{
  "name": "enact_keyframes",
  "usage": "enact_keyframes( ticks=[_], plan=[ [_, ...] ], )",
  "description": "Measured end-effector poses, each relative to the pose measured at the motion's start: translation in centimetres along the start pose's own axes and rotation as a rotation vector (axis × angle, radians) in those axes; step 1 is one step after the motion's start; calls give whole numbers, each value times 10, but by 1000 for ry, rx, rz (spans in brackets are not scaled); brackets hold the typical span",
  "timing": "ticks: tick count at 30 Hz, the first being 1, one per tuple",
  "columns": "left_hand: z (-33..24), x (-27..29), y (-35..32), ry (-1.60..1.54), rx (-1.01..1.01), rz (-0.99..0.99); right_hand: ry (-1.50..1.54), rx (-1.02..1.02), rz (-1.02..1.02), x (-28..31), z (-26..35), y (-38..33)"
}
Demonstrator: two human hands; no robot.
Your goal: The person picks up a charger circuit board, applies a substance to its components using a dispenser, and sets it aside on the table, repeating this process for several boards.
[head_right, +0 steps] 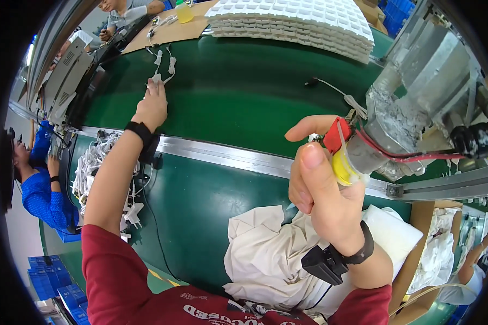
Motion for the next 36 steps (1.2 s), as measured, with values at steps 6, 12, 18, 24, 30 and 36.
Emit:
enact_keyframes(
  ticks=[6, 12, 18, 24, 30, 36],
  plan=[
    [-9, 11, 6, -280, -69, 289, -17, 15, -9, 0, 5, -2],
    [4, 6, 20, -485, -84, 170, -101, 31, 7, -16, 5, 4],
    [-106, 155, -1, -1075, -512, 39, -77, 32, -48, -1, 10, 0],
    [-141, 146, -59, -1446, -433, 344, -2, 35, -79, 5, 13, 7],
    [-172, 162, -122, -2361, -44, 1108, -155, 16, -122, 12, 18, 9],
    [-207, 194, -191, -2758, -340, 1484, -184, 45, -112, 13, 14, 14]
  ],
)
Point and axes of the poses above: each hand's wrist, its own y-axis towards the middle knuckle, its own x-axis out of the back of the hand, z = x × y, the point moved 6 cm from there along y, towards the middle knuckle, and after that the axes turned 11 degrees about z, right-handed, at the moved point
